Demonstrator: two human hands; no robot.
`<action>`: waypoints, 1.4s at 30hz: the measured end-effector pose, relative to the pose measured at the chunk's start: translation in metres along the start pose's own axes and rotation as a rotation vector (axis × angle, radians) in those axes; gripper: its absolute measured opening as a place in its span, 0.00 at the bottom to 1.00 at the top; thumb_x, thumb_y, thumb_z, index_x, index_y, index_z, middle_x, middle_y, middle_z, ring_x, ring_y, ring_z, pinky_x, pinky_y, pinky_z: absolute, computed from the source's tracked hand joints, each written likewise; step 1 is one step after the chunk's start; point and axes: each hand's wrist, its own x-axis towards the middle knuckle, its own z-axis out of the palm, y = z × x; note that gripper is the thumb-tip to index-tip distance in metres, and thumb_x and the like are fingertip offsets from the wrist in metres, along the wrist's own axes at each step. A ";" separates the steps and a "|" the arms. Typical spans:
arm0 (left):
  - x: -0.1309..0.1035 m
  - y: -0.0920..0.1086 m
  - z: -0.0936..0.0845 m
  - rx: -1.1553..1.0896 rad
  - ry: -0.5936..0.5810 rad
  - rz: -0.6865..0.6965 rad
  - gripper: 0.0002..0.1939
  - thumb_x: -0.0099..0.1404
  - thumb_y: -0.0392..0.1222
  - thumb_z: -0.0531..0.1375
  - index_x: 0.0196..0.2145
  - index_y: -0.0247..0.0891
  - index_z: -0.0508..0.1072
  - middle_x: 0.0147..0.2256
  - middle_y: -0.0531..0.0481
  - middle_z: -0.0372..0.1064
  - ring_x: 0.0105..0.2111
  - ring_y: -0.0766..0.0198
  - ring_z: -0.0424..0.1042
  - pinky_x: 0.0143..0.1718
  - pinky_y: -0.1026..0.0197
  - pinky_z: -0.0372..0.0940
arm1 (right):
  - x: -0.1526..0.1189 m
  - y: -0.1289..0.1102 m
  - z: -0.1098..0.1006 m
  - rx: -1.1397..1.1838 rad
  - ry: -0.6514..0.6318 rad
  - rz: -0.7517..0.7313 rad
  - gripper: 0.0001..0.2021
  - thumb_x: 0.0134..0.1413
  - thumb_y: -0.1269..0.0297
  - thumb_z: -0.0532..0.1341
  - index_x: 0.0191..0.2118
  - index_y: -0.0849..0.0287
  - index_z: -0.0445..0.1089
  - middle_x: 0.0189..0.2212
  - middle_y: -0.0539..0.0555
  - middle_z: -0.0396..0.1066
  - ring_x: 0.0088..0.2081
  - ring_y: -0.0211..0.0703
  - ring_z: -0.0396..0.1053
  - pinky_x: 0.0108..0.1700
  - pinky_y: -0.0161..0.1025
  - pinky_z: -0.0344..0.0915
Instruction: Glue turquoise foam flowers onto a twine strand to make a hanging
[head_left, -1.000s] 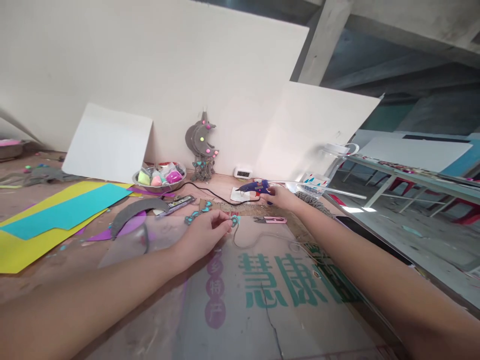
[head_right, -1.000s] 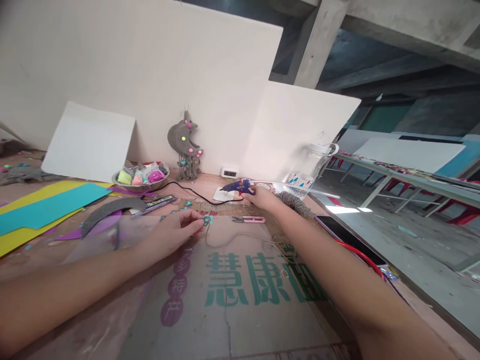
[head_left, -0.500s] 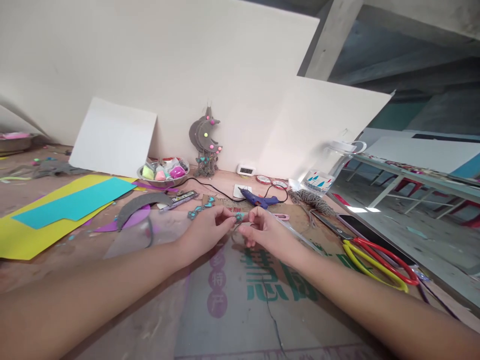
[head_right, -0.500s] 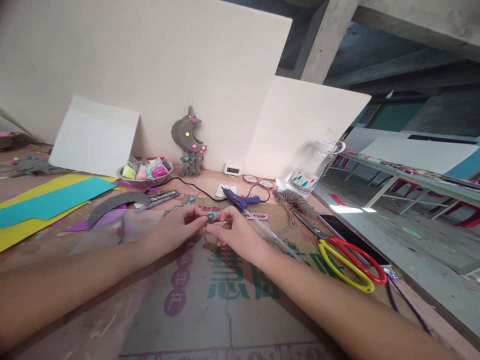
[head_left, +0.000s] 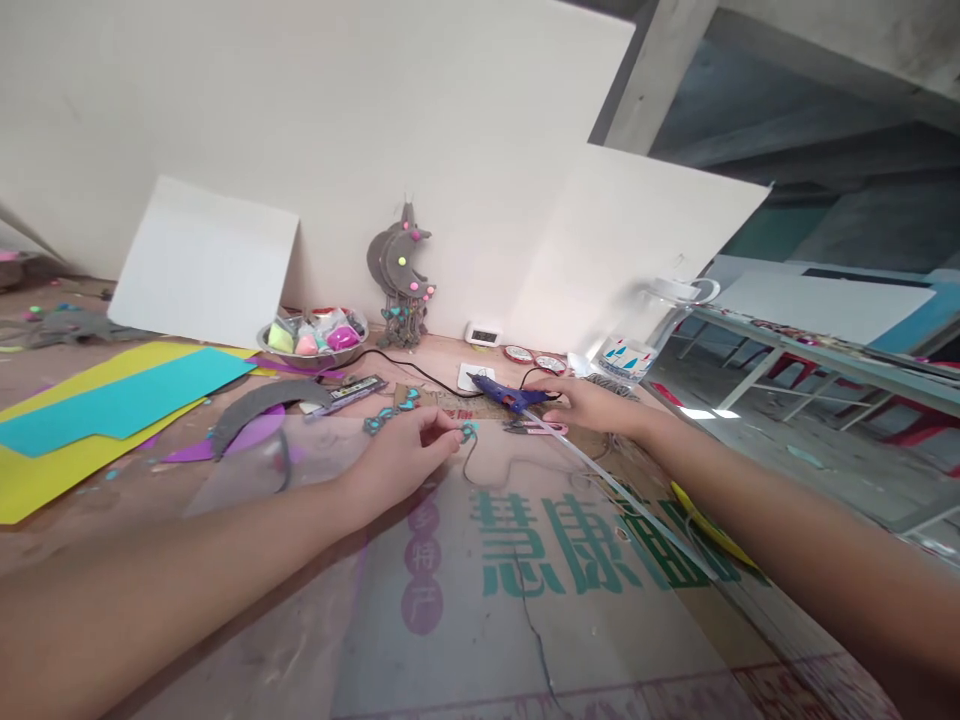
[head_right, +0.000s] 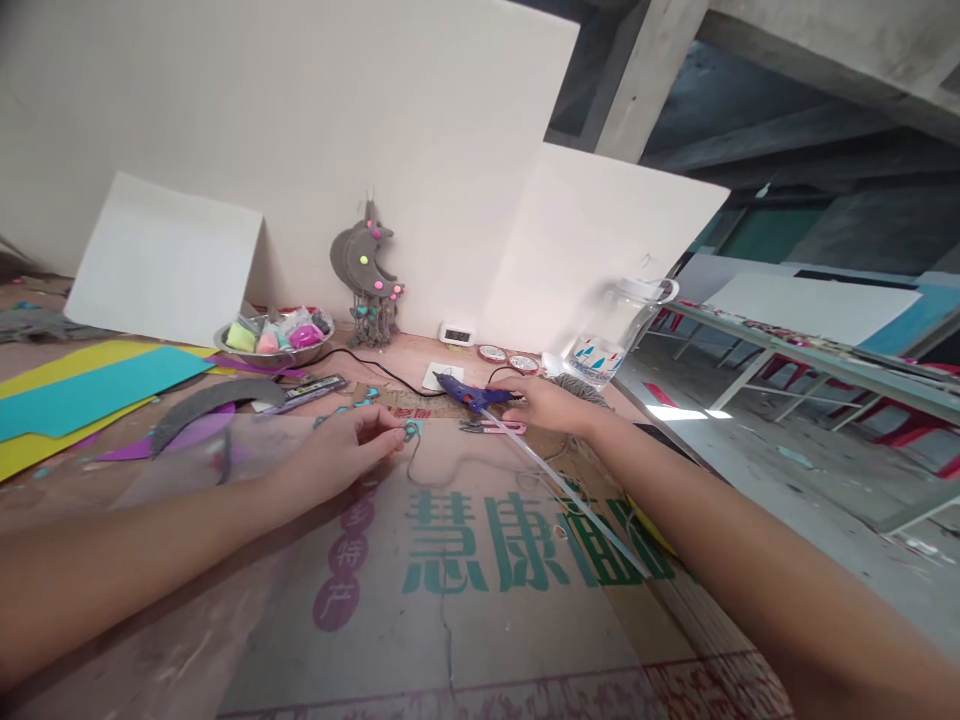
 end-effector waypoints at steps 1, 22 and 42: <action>0.000 0.001 0.000 0.003 -0.005 -0.001 0.11 0.58 0.49 0.53 0.27 0.38 0.63 0.22 0.56 0.60 0.20 0.71 0.57 0.19 0.69 0.53 | 0.003 0.003 0.003 0.048 -0.003 -0.035 0.24 0.46 0.64 0.60 0.53 0.56 0.64 0.52 0.55 0.64 0.52 0.49 0.61 0.54 0.43 0.55; 0.001 -0.001 0.000 -0.004 0.000 0.017 0.12 0.57 0.50 0.54 0.27 0.37 0.65 0.22 0.55 0.62 0.21 0.69 0.60 0.20 0.68 0.55 | 0.051 0.025 0.029 0.329 0.366 0.262 0.15 0.55 0.60 0.51 0.43 0.62 0.66 0.29 0.53 0.72 0.33 0.40 0.68 0.39 0.38 0.65; 0.001 -0.001 0.000 0.027 -0.005 0.000 0.10 0.59 0.48 0.53 0.28 0.39 0.65 0.21 0.57 0.62 0.19 0.71 0.58 0.19 0.68 0.52 | 0.053 0.024 0.039 0.195 0.314 0.343 0.20 0.46 0.64 0.62 0.47 0.61 0.66 0.40 0.56 0.73 0.41 0.46 0.69 0.46 0.44 0.63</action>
